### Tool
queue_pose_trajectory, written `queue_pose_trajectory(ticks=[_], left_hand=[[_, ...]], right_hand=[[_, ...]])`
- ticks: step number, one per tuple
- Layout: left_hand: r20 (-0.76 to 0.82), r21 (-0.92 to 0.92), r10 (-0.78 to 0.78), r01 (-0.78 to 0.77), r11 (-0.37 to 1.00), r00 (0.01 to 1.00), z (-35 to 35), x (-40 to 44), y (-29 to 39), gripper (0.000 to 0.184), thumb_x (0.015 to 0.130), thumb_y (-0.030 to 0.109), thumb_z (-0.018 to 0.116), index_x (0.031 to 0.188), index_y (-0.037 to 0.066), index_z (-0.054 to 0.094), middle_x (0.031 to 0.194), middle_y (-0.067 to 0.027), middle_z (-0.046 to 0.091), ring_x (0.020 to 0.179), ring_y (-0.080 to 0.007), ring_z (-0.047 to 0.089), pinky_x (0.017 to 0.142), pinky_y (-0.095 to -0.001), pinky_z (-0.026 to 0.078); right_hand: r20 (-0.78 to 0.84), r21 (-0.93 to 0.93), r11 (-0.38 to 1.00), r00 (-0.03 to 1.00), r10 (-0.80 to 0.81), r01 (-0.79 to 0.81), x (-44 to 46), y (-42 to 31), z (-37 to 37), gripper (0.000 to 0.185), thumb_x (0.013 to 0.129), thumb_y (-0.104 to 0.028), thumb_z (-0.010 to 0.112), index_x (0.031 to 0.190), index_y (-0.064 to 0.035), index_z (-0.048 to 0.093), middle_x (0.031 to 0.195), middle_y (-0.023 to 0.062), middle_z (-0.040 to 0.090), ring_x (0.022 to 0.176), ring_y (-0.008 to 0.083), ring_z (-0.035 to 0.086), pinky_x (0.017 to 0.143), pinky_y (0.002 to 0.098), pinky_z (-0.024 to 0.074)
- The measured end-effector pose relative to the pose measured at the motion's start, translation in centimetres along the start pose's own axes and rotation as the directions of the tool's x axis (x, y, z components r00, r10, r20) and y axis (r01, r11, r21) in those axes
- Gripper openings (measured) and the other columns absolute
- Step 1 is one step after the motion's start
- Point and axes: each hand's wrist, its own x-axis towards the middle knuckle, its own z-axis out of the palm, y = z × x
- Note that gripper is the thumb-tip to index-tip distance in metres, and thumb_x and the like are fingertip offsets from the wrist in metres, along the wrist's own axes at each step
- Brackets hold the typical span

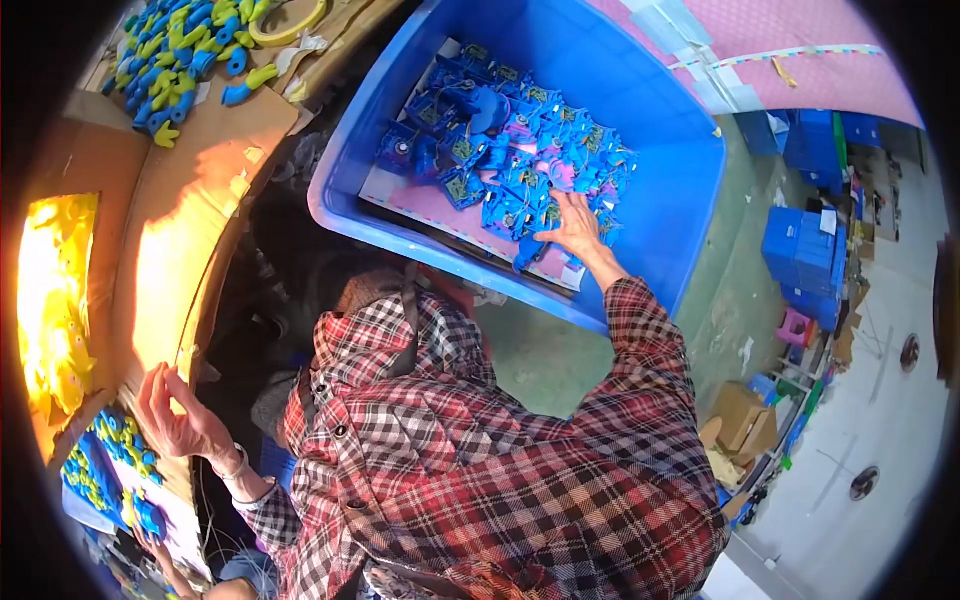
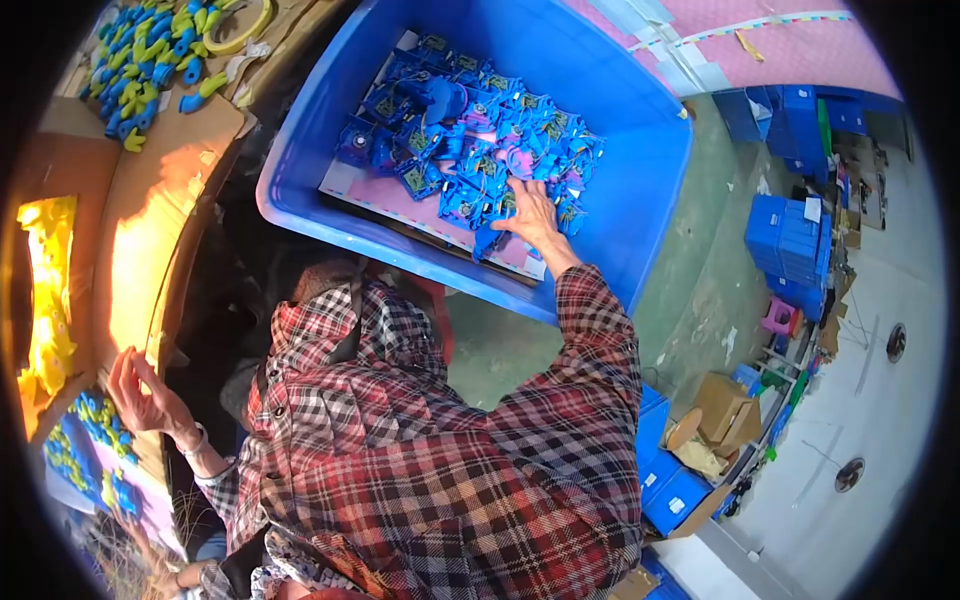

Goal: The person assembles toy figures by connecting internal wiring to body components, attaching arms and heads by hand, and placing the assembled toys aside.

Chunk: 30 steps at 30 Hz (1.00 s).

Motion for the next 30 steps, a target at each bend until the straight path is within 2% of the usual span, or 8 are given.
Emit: queue_pose_trajectory(ticks=[5,8,13,15,18,23,29,30], left_hand=[[0.062,-0.275,-0.365,0.367,0.889,0.929,1.7,-2.0,0.5,0.007,0.094,-0.001,0.07,0.1,-0.002,0.072,0.106,-0.0141,0.069,0.091,-0.0225,0.067,0.078,-0.0332,0.058],[0.082,-0.248,-0.238,0.251,0.936,0.968,1.7,-0.5,3.3,0.005,0.092,-0.002,0.071,0.095,0.001,0.073,0.094,-0.0123,0.071,0.077,-0.0203,0.068,0.069,-0.0329,0.056],[0.019,-0.485,-0.117,0.112,0.867,0.993,5.2,0.2,6.6,0.01,0.079,0.007,0.079,0.088,0.008,0.074,0.089,-0.0097,0.069,0.077,-0.0282,0.07,0.063,-0.0374,0.058],[0.057,-0.536,-0.005,0.035,0.844,0.998,7.2,-0.3,8.2,0.022,0.079,0.014,0.08,0.099,0.008,0.073,0.097,-0.0107,0.067,0.083,-0.0295,0.069,0.065,-0.0379,0.058],[0.253,-0.627,0.068,0.11,0.771,0.965,9.5,0.4,11.2,0.062,0.075,0.026,0.084,0.129,0.008,0.059,0.124,-0.0182,0.057,0.104,-0.037,0.064,0.08,-0.0442,0.057],[0.187,-0.806,0.12,0.082,0.587,0.975,12.2,2.4,14.5,0.115,0.066,0.03,0.089,0.16,0.011,0.026,0.15,-0.0251,0.037,0.132,-0.0471,0.048,0.106,-0.0566,0.044],[0.095,-0.971,-0.248,0.145,0.192,0.964,12.4,2.8,11.6,0.086,0.081,0.008,0.078,0.156,0.005,0.035,0.14,-0.0184,0.056,0.132,-0.0313,0.057,0.111,-0.0406,0.045],[-0.008,-0.937,-0.392,0.13,0.324,0.92,10.9,2.5,10.4,0.076,0.086,0.007,0.076,0.153,0.003,0.039,0.135,-0.0152,0.062,0.129,-0.024,0.06,0.109,-0.0371,0.047]], right_hand=[[-0.091,-0.092,0.995,0.995,-0.048,0.039,-1.3,-0.2,0.2,0.091,0.058,-0.041,0.095,0.136,-0.008,0.061,0.129,0.0188,0.063,0.12,0.0394,0.06,0.098,0.049,0.0511],[0.004,-0.16,0.986,0.999,0.046,-0.045,-0.8,-0.7,-1.0,0.092,0.055,-0.042,0.094,0.135,-0.0109,0.061,0.11,0.0169,0.073,0.101,0.0397,0.07,0.087,0.0493,0.0553],[-0.547,-0.059,0.998,0.835,-0.059,0.031,0.0,0.0,-5.0,0.087,0.053,-0.037,0.1,0.125,-0.0119,0.059,0.11,0.0139,0.071,0.095,0.0366,0.069,0.082,0.048,0.0531],[-0.569,0.01,0.998,0.82,0.063,-0.069,0.5,-2.8,-8.8,0.084,0.054,-0.036,0.1,0.121,-0.0102,0.057,0.112,0.0143,0.069,0.085,0.0359,0.068,0.077,0.0477,0.0542],[-0.651,0.102,0.97,0.752,-0.103,0.221,-0.3,-10.5,-16.3,0.074,0.065,-0.031,0.099,0.122,-0.0041,0.061,0.105,0.0192,0.07,0.088,0.0337,0.069,0.082,0.0443,0.0565],[-0.739,0.23,0.668,0.574,-0.353,0.708,0.0,-24.4,-24.3,0.061,0.067,-0.022,0.099,0.111,0.0056,0.067,0.101,0.0181,0.072,0.084,0.0267,0.068,0.081,0.0396,0.0584],[-0.421,0.774,0.196,0.721,-0.551,0.602,1.9,-40.1,-21.3,0.036,0.083,0.001,0.08,0.115,0.0062,0.065,0.11,0.0143,0.07,0.091,0.0252,0.066,0.086,0.0362,0.057],[-0.394,0.804,0.151,0.706,-0.589,0.575,1.4,-42.7,-20.2,0.038,0.085,-0.007,0.082,0.114,-0.0004,0.059,0.102,0.0133,0.07,0.083,0.0255,0.067,0.077,0.0359,0.058]])
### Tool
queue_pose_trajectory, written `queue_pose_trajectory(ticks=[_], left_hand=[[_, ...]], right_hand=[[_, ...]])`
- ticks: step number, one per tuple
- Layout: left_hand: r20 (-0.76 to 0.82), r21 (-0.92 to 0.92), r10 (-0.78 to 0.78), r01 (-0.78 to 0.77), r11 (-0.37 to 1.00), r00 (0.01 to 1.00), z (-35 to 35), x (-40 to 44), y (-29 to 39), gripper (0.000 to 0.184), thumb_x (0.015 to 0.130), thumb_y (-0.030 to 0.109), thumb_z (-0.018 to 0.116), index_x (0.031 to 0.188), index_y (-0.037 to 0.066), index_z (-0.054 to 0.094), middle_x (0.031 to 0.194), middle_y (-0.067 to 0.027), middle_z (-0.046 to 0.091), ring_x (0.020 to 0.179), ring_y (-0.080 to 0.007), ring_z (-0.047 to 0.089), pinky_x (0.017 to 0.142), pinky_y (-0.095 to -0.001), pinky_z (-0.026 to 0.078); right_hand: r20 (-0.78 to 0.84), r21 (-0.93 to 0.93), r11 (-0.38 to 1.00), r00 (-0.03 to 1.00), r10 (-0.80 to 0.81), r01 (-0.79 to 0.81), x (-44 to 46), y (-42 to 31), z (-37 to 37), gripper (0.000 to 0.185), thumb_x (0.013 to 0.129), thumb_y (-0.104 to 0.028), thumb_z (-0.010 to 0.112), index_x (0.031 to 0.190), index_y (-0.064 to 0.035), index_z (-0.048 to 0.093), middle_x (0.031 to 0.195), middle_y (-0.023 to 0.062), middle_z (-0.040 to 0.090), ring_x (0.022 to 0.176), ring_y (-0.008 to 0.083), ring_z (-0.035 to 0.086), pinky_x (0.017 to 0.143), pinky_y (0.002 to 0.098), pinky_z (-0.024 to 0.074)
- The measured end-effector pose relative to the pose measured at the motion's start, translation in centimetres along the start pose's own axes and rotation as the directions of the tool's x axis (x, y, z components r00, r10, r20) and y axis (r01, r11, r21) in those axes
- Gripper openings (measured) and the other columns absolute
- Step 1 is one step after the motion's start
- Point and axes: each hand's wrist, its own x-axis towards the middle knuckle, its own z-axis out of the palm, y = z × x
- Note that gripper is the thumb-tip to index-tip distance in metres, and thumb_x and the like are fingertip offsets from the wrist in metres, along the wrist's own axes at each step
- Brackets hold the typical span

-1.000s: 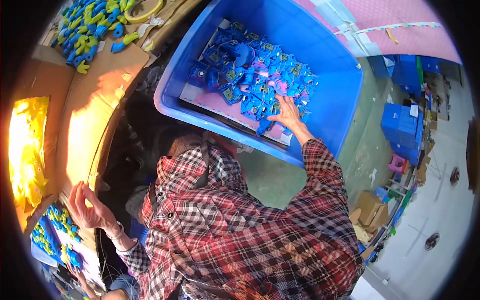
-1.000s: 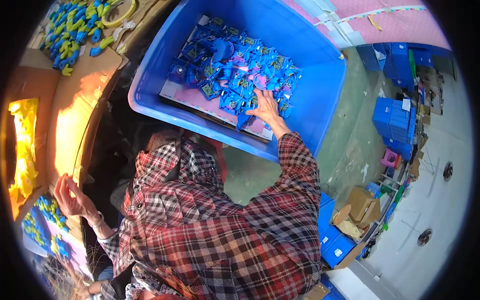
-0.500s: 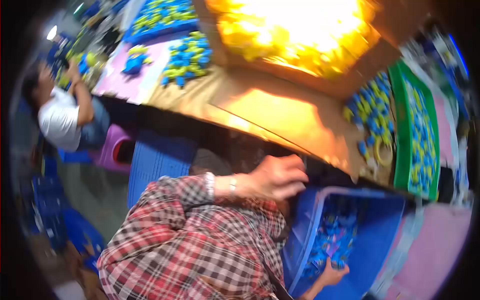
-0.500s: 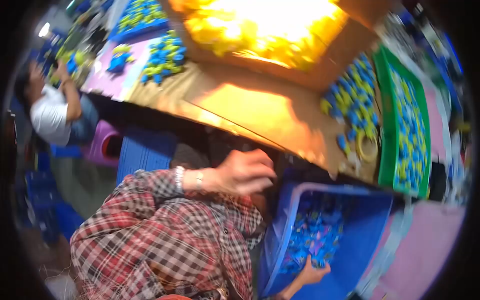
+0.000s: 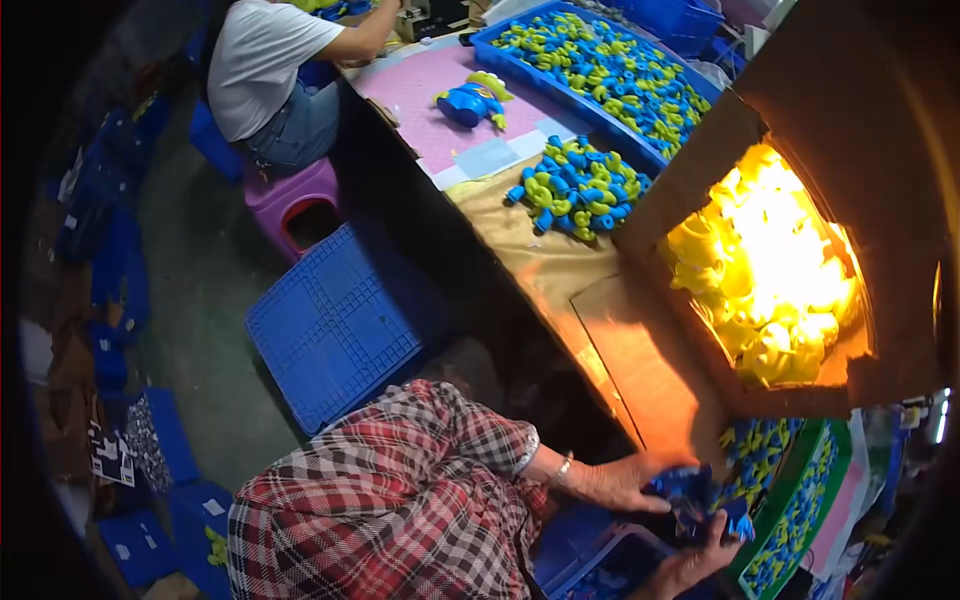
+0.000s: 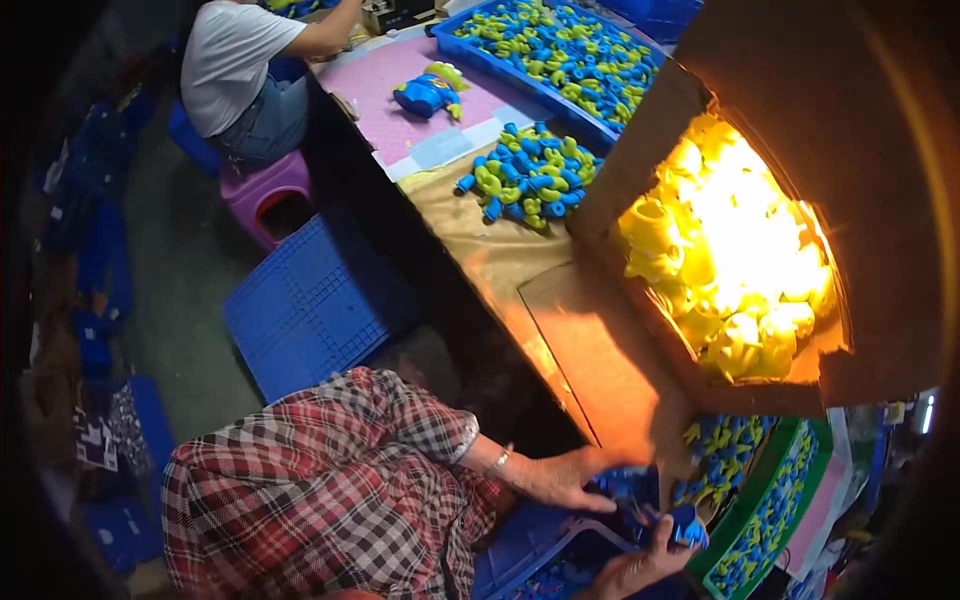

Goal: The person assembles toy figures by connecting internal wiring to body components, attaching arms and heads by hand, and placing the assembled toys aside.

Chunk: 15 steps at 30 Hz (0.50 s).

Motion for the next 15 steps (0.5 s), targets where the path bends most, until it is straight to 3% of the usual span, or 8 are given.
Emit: queue_pose_trajectory(ticks=[2,3,5,6,7,8,11,15], left_hand=[[-0.013,0.11,-0.102,0.103,0.989,0.995,-4.5,1.1,2.3,0.066,0.09,0.014,0.077,0.148,0.003,0.047,0.136,-0.0139,0.061,0.127,-0.0226,0.06,0.107,-0.0362,0.048],[0.006,0.216,-0.137,0.132,0.967,0.991,-7.0,1.5,3.4,0.061,0.092,0.016,0.076,0.146,0.003,0.05,0.136,-0.0134,0.062,0.126,-0.0218,0.06,0.106,-0.0358,0.048],[-0.026,0.02,-0.376,0.377,0.926,0.926,-10.3,2.1,4.5,0.053,0.095,0.019,0.074,0.141,0.003,0.055,0.131,-0.011,0.062,0.117,-0.0196,0.063,0.102,-0.0346,0.051],[-0.194,0.232,-0.103,0.148,0.961,0.976,-11.3,2.1,2.8,0.047,0.095,0.022,0.072,0.135,0.003,0.058,0.101,-0.0063,0.071,0.093,-0.0137,0.068,0.081,-0.0312,0.057],[-0.168,-0.079,-0.331,0.322,0.944,0.929,-12.7,2.7,3.3,0.043,0.094,0.019,0.072,0.132,0.004,0.06,0.1,-0.0067,0.071,0.085,-0.0113,0.068,0.077,-0.0292,0.058],[-0.18,0.016,-0.388,0.397,0.918,0.904,-14.1,3.4,5.0,0.039,0.092,0.017,0.073,0.127,0.004,0.062,0.097,-0.0075,0.071,0.081,-0.0103,0.068,0.074,-0.0277,0.059],[-0.191,-0.162,-0.56,0.537,0.828,0.806,-16.8,4.3,4.4,0.028,0.089,0.011,0.075,0.113,-0.002,0.068,0.098,-0.0066,0.074,0.084,-0.0114,0.07,0.076,-0.0282,0.06],[-0.145,-0.251,-0.599,0.556,0.792,0.788,-18.7,5.5,4.0,0.033,0.09,0.008,0.072,0.12,-0.002,0.066,0.103,-0.0077,0.074,0.091,-0.0127,0.072,0.085,-0.027,0.059]], right_hand=[[-0.013,0.052,0.996,0.998,0.068,-0.067,0.5,-1.0,5.7,0.029,0.093,-0.005,0.073,0.118,-0.0035,0.058,0.101,0.0108,0.069,0.083,0.0216,0.071,0.061,0.0361,0.0631],[0.161,0.179,0.968,0.976,0.146,-0.174,3.2,3.2,4.6,0.03,0.092,-0.005,0.074,0.118,-0.0011,0.058,0.104,0.0104,0.068,0.087,0.0221,0.072,0.064,0.0398,0.0663],[0.32,0.183,0.913,0.9,0.296,-0.365,3.2,1.5,9.1,0.028,0.096,-0.007,0.069,0.123,-0.0027,0.061,0.11,0.0092,0.068,0.097,0.0214,0.071,0.074,0.04,0.068],[0.428,0.128,0.915,0.853,0.298,-0.384,4.0,3.2,9.4,0.027,0.099,-0.01,0.064,0.125,-0.0027,0.062,0.115,0.0087,0.068,0.106,0.0208,0.069,0.08,0.0398,0.0661],[0.421,0.213,0.84,0.823,0.382,-0.499,3.6,2.6,10.7,0.025,0.101,-0.011,0.061,0.124,-0.0018,0.064,0.111,0.0065,0.068,0.111,0.0188,0.067,0.087,0.0356,0.0614],[0.501,0.196,0.874,0.811,0.301,-0.446,5.2,6.7,10.4,0.019,0.098,-0.008,0.064,0.116,-0.0023,0.067,0.108,0.0051,0.067,0.105,0.0161,0.067,0.087,0.0311,0.0569],[0.381,0.235,0.778,0.791,0.478,-0.583,5.5,5.6,13.2,0.016,0.092,-0.008,0.075,0.105,-0.0023,0.069,0.098,0.0034,0.072,0.086,0.0114,0.069,0.07,0.0277,0.0582],[0.192,0.145,0.905,0.909,0.37,-0.399,5.7,8.0,14.3,0.025,0.088,-0.005,0.08,0.107,0.0042,0.067,0.095,0.0095,0.074,0.079,0.0137,0.072,0.06,0.0277,0.059]])
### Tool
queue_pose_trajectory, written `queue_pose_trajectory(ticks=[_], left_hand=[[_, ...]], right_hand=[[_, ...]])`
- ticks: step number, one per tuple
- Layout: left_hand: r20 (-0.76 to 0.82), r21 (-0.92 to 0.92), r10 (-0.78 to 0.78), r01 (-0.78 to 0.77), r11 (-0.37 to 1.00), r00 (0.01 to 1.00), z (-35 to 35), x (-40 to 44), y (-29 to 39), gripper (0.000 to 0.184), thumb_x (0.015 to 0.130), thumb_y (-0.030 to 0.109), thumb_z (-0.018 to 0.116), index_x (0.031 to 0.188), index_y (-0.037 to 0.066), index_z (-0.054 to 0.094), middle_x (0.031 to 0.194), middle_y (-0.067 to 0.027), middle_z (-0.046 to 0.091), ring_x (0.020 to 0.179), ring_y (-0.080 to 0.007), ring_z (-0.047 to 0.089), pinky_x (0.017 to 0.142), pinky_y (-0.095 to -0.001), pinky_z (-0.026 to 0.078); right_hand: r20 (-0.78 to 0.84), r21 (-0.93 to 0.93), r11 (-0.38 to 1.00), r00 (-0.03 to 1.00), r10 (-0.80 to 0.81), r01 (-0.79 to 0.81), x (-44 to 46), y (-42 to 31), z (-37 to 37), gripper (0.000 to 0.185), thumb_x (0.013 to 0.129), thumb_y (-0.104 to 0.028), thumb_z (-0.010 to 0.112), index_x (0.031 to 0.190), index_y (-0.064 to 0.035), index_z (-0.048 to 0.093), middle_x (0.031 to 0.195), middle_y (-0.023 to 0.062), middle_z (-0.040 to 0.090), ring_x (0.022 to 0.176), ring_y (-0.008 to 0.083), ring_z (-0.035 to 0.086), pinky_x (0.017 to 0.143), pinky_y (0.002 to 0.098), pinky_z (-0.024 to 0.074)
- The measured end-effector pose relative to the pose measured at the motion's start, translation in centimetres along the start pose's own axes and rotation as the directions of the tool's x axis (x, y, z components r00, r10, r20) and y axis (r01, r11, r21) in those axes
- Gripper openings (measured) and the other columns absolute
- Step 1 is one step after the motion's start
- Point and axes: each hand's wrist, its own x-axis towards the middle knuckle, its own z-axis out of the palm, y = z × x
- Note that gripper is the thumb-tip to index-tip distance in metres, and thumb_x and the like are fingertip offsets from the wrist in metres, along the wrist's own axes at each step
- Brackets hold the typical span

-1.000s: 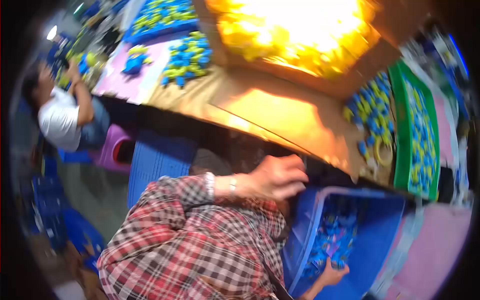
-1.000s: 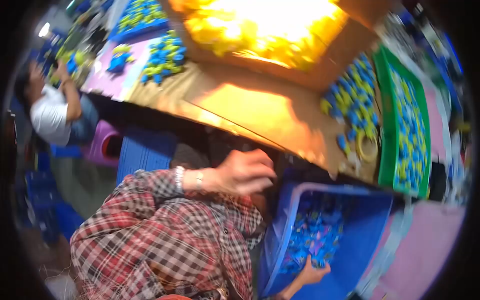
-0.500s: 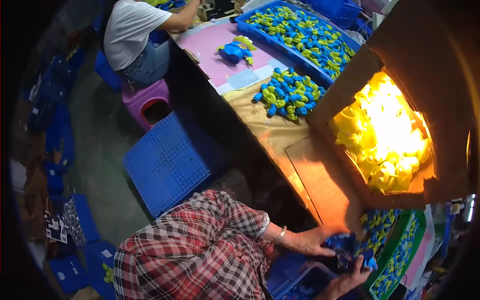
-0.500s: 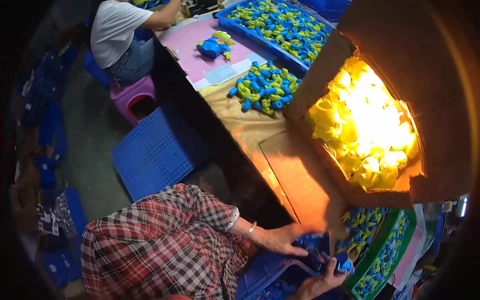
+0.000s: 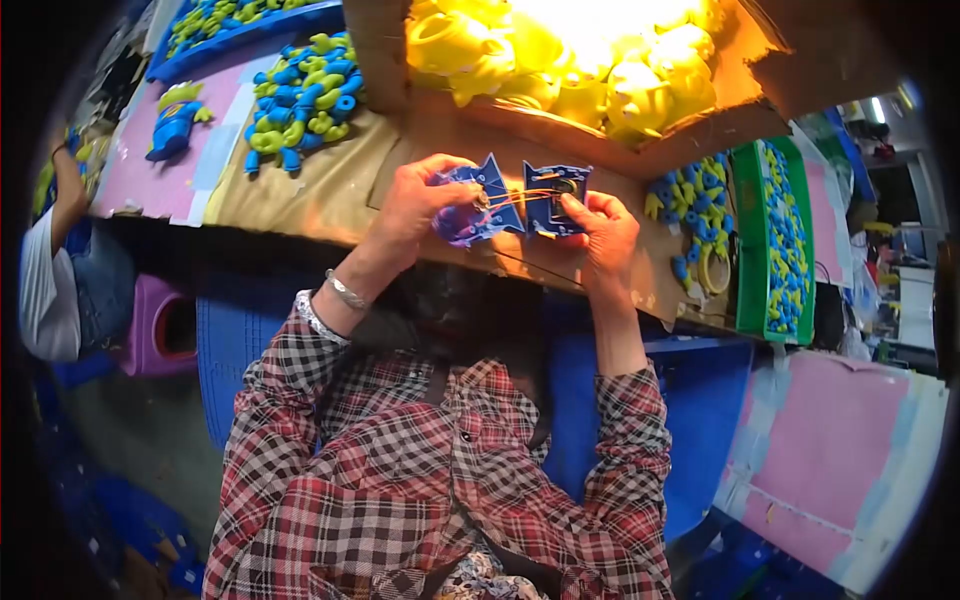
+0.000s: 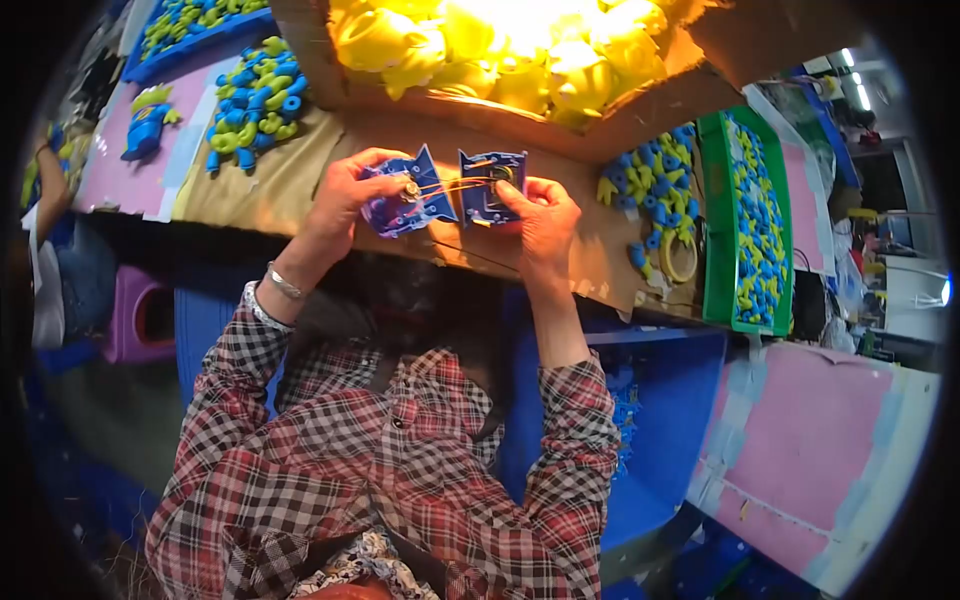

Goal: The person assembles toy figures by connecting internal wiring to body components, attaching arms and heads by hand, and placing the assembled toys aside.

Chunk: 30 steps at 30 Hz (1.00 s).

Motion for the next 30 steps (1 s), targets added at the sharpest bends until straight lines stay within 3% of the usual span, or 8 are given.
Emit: queue_pose_trajectory(ticks=[5,9,10,12,13,15,20,30], left_hand=[[0.159,0.007,-0.119,0.12,0.993,0.98,-1.2,1.8,1.1,0.035,0.09,0.006,0.07,0.124,-0.002,0.066,0.105,-0.0079,0.074,0.093,-0.0127,0.072,0.085,-0.0267,0.059],[0.201,0.214,-0.187,0.143,0.966,0.961,-1.6,2.4,3.0,0.038,0.091,0.012,0.074,0.127,0.0,0.067,0.11,-0.0062,0.074,0.093,-0.0107,0.07,0.086,-0.0249,0.058],[0.215,0.259,-0.197,0.139,0.956,0.957,-1.9,2.6,3.3,0.039,0.091,0.013,0.074,0.127,0.001,0.067,0.11,-0.0058,0.073,0.093,-0.0103,0.07,0.085,-0.0247,0.057],[0.212,0.674,0.023,-0.163,0.72,0.977,-3.1,3.4,3.4,0.05,0.088,0.021,0.08,0.13,0.0,0.065,0.103,-0.0058,0.073,0.09,-0.0103,0.068,0.083,-0.0262,0.057],[0.176,0.822,0.096,-0.2,0.533,0.98,-3.3,3.3,3.7,0.055,0.084,0.027,0.082,0.131,0.003,0.065,0.111,-0.0095,0.07,0.101,-0.02,0.067,0.091,-0.0354,0.054],[0.235,0.923,0.241,-0.294,0.248,0.942,-2.8,2.4,4.6,0.066,0.079,0.037,0.084,0.133,0.006,0.064,0.123,-0.0133,0.065,0.119,-0.0311,0.061,0.101,-0.046,0.049],[0.503,0.86,0.346,-0.501,-0.102,0.792,3.0,0.9,1.4,0.099,0.063,0.051,0.09,0.143,0.007,0.053,0.14,-0.0125,0.053,0.138,-0.0321,0.045,0.111,-0.0579,0.033],[0.48,0.876,0.301,-0.466,-0.123,0.824,3.9,1.8,-0.5,0.087,0.065,0.038,0.085,0.14,0.005,0.055,0.128,-0.0123,0.058,0.133,-0.0321,0.047,0.109,-0.0491,0.034]], right_hand=[[0.037,-0.004,0.999,0.999,-0.04,0.04,0.0,0.7,0.0,0.026,0.086,-0.01,0.083,0.104,0.005,0.07,0.092,0.0107,0.076,0.075,0.0124,0.071,0.061,0.0268,0.0572],[0.04,-0.707,0.664,0.952,-0.302,0.241,-0.6,-0.5,0.8,0.029,0.085,-0.021,0.084,0.101,0.0004,0.074,0.088,0.012,0.075,0.073,0.0173,0.071,0.064,0.0335,0.0544],[0.035,-0.736,0.629,0.942,-0.334,0.25,-0.6,-0.3,0.7,0.03,0.085,-0.023,0.084,0.103,0.0001,0.074,0.087,0.0118,0.074,0.072,0.0189,0.071,0.066,0.0342,0.0543],[0.027,-0.788,0.556,0.918,-0.397,0.263,-0.5,0.1,0.4,0.033,0.085,-0.025,0.084,0.105,-0.0007,0.074,0.085,0.0116,0.072,0.072,0.0221,0.069,0.068,0.0355,0.0541],[-0.006,-0.637,0.716,0.927,-0.374,0.285,-0.6,0.4,0.1,0.032,0.082,-0.021,0.085,0.105,-0.003,0.075,0.09,0.0109,0.069,0.084,0.0245,0.068,0.076,0.0364,0.0537],[0.162,-0.636,0.583,0.826,-0.54,0.506,-1.6,-0.3,-0.3,0.031,0.079,-0.018,0.085,0.105,-0.0044,0.074,0.097,0.0109,0.068,0.093,0.0262,0.067,0.08,0.0375,0.053],[0.592,-0.556,0.282,0.61,-0.526,0.782,-3.3,-2.1,-0.3,0.035,0.067,-0.011,0.085,0.1,-0.011,0.074,0.106,0.0068,0.066,0.106,0.0283,0.062,0.093,0.0413,0.0441],[0.689,-0.478,0.034,0.399,-0.604,0.877,-2.1,-0.7,-0.3,0.02,0.071,-0.014,0.078,0.09,-0.0112,0.071,0.099,0.0023,0.066,0.096,0.0264,0.064,0.09,0.0424,0.0455]])
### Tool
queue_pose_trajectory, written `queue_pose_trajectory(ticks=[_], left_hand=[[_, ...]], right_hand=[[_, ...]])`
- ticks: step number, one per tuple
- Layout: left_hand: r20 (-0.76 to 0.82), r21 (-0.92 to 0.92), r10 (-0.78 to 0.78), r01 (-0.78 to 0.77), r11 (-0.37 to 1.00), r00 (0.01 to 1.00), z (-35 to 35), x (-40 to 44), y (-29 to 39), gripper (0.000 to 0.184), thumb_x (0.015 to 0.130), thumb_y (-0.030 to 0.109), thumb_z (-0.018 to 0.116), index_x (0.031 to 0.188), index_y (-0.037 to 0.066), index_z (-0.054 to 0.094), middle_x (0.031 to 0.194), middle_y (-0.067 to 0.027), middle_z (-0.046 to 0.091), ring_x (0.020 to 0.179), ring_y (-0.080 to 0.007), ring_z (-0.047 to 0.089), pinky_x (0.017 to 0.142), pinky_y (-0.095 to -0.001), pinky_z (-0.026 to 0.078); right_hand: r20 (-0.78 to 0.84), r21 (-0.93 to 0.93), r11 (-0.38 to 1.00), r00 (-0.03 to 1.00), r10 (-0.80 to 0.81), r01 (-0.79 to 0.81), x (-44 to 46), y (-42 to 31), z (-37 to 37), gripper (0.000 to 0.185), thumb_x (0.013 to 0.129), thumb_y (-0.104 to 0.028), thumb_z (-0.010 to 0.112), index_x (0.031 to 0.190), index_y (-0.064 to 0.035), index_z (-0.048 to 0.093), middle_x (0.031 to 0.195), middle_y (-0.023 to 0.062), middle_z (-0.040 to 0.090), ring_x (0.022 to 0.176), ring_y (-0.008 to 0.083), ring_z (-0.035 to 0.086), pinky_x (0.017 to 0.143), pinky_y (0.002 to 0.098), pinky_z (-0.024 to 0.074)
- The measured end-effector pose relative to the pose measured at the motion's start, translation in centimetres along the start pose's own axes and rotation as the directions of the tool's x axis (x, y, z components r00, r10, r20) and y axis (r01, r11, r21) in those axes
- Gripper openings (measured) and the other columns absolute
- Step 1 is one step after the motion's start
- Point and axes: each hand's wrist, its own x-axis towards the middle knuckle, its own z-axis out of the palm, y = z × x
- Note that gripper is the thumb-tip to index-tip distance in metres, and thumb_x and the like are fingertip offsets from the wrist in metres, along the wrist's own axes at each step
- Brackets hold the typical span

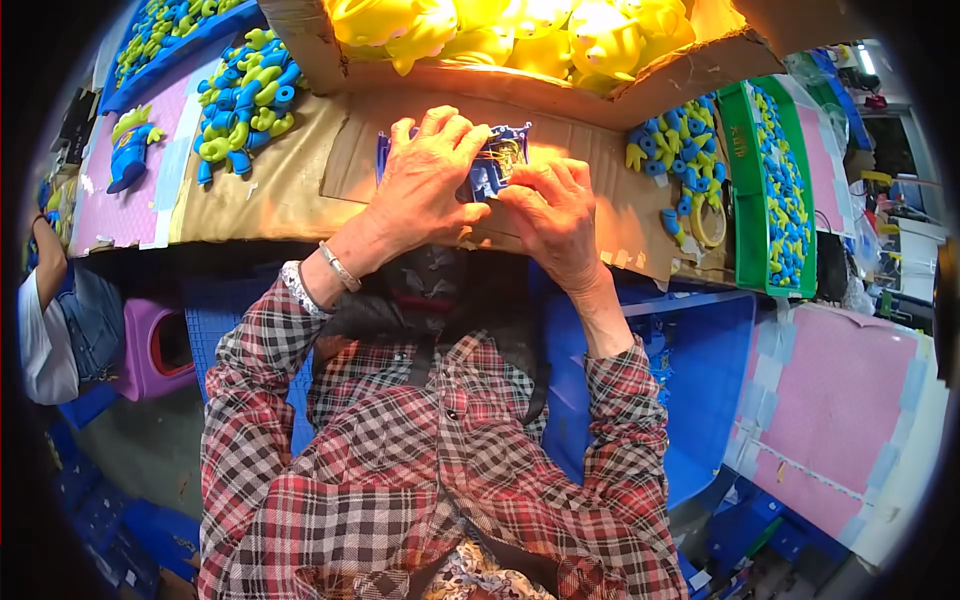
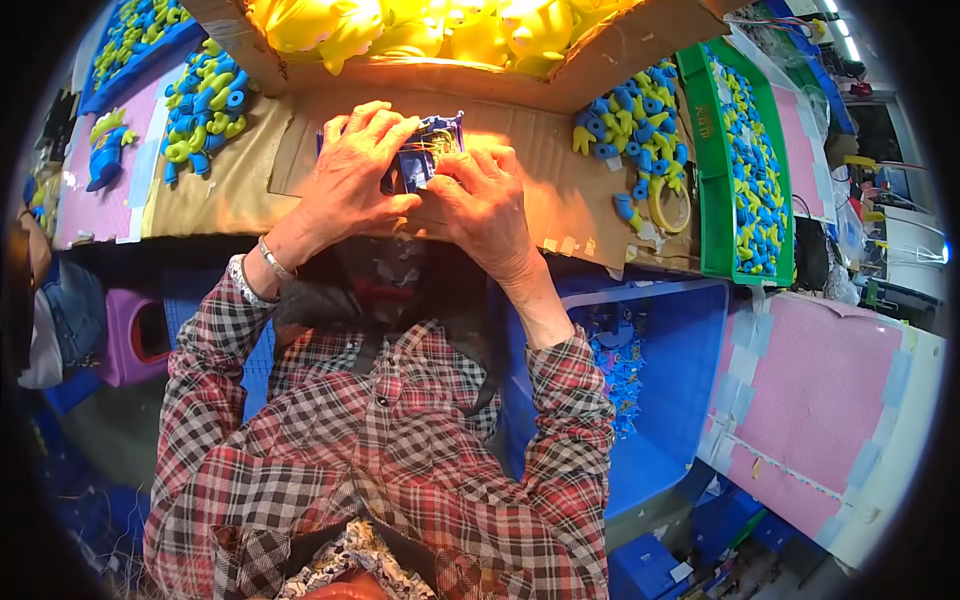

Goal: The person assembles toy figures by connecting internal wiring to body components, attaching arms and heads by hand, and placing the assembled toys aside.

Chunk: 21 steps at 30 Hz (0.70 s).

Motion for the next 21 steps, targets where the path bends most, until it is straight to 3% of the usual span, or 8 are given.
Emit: queue_pose_trajectory(ticks=[10,11,16,18,20,21], left_hand=[[-0.03,0.011,-0.014,0.014,1.0,0.999,0.5,0.4,-0.1,0.08,0.064,0.036,0.084,0.133,0.005,0.059,0.122,-0.0113,0.06,0.127,-0.0308,0.051,0.104,-0.0472,0.038],[-0.029,0.013,-0.014,0.014,1.0,0.999,0.4,0.4,0.0,0.08,0.063,0.036,0.084,0.133,0.005,0.06,0.122,-0.0114,0.06,0.127,-0.0308,0.051,0.105,-0.0472,0.038],[-0.027,0.005,-0.016,0.016,1.0,1.0,0.2,0.3,-0.2,0.082,0.063,0.037,0.086,0.134,0.006,0.059,0.124,-0.0113,0.06,0.129,-0.0308,0.051,0.106,-0.0472,0.038],[-0.027,-0.033,-0.001,0.0,0.999,1.0,0.2,0.2,-0.5,0.085,0.063,0.041,0.087,0.135,0.006,0.059,0.125,-0.0114,0.06,0.129,-0.0315,0.05,0.107,-0.0474,0.037],[-0.219,-0.013,0.073,-0.078,0.997,0.973,0.3,0.1,-0.1,0.073,0.066,0.041,0.086,0.128,0.009,0.062,0.121,-0.0085,0.061,0.124,-0.0289,0.053,0.104,-0.0488,0.036],[-0.312,0.003,0.114,-0.119,0.993,0.943,0.3,0.2,0.1,0.068,0.068,0.042,0.086,0.124,0.01,0.064,0.118,-0.007,0.061,0.122,-0.0277,0.054,0.102,-0.0495,0.036]], right_hand=[[-0.09,0.023,1.0,0.996,0.002,0.0,-1.9,-1.5,1.3,0.017,0.074,-0.001,0.071,0.09,-0.0044,0.069,0.105,0.0059,0.065,0.092,0.0234,0.064,0.082,0.0407,0.0454],[-0.094,0.061,0.998,0.995,0.038,-0.032,-2.4,-1.4,1.5,0.03,0.068,0.002,0.077,0.095,-0.0089,0.071,0.106,0.0063,0.066,0.092,0.0235,0.063,0.084,0.0406,0.0441],[-0.11,0.165,0.98,0.986,0.126,-0.107,-3.3,-3.6,0.0,0.023,0.073,0.004,0.075,0.093,-0.0048,0.068,0.105,0.0078,0.067,0.095,0.0256,0.064,0.086,0.0408,0.0442],[-0.116,0.209,0.959,0.968,0.221,-0.194,-3.3,-3.6,-0.9,0.019,0.077,0.003,0.074,0.094,-0.0032,0.067,0.103,0.0083,0.068,0.094,0.0246,0.064,0.086,0.0396,0.0452],[-0.14,0.231,0.915,0.919,0.368,-0.331,-2.8,-2.1,-1.8,0.016,0.083,0.001,0.075,0.096,-0.0028,0.068,0.099,0.0084,0.07,0.092,0.0211,0.066,0.086,0.0368,0.0477],[-0.095,0.407,0.806,0.858,0.505,-0.43,-2.0,-2.0,-2.2,0.013,0.086,-0.001,0.074,0.097,-0.0025,0.068,0.098,0.008,0.071,0.091,0.0185,0.066,0.084,0.0346,0.049]])
